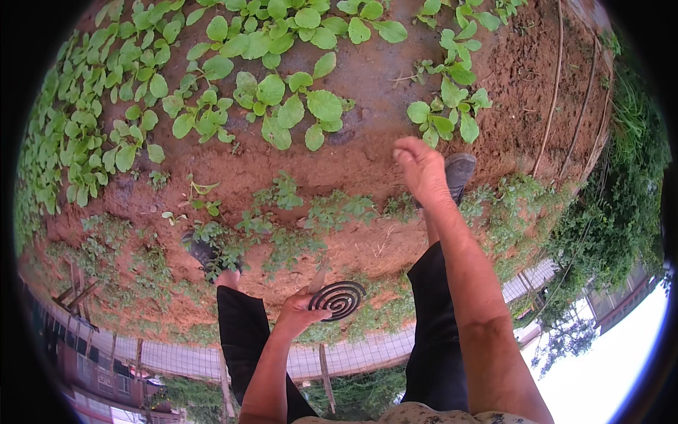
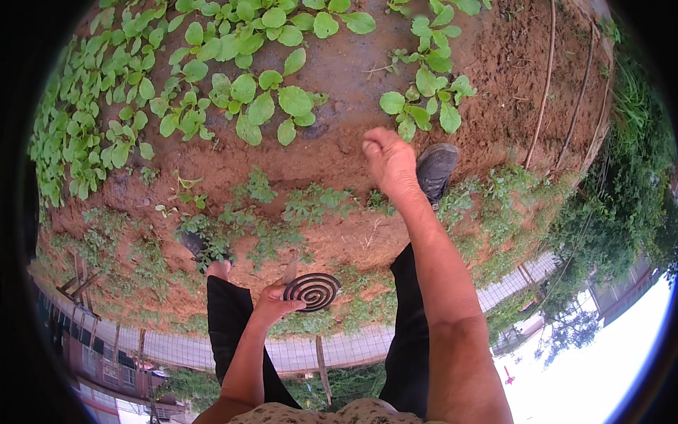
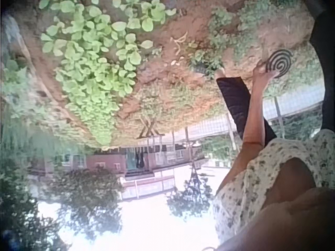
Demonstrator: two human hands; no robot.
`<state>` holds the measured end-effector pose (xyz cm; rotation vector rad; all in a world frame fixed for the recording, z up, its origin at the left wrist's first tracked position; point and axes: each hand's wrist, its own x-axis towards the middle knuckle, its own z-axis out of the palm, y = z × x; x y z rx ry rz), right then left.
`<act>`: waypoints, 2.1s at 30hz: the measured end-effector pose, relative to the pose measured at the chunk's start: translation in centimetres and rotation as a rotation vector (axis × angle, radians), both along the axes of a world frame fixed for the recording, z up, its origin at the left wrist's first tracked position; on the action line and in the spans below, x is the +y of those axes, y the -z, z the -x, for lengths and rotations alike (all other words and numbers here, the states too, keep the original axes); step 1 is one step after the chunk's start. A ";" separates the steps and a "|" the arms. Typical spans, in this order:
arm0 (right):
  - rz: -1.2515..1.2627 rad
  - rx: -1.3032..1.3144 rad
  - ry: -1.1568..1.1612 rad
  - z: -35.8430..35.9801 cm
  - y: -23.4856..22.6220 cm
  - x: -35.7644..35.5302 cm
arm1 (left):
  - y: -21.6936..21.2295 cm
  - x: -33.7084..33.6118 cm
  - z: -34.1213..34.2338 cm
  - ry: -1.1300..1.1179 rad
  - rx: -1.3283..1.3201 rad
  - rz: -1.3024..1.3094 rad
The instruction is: The person walks through a garden carrying a rake and a mosquito coil, then places the rake on the ground and begins pulling small weeds by hand from a bed of young leafy plants. The person continues to remove weeds one at a time while holding the coil in the other hand.
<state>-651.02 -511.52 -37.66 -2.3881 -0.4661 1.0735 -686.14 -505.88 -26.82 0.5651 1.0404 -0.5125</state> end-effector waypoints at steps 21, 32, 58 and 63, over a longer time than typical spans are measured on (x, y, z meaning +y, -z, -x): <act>0.166 0.369 0.594 -7.3 2.5 -1.8 | -0.6 0.1 -0.1 -0.010 0.143 0.099; 0.477 -0.426 -0.280 -8.0 3.9 -3.2 | -0.4 0.3 -0.7 0.066 0.164 0.091; -0.081 0.429 0.564 0.6 -6.0 1.4 | 0.4 -0.4 0.9 -0.034 -0.005 0.024; -0.144 0.530 0.535 3.3 -6.7 4.3 | 0.4 -0.1 1.1 0.004 0.019 0.054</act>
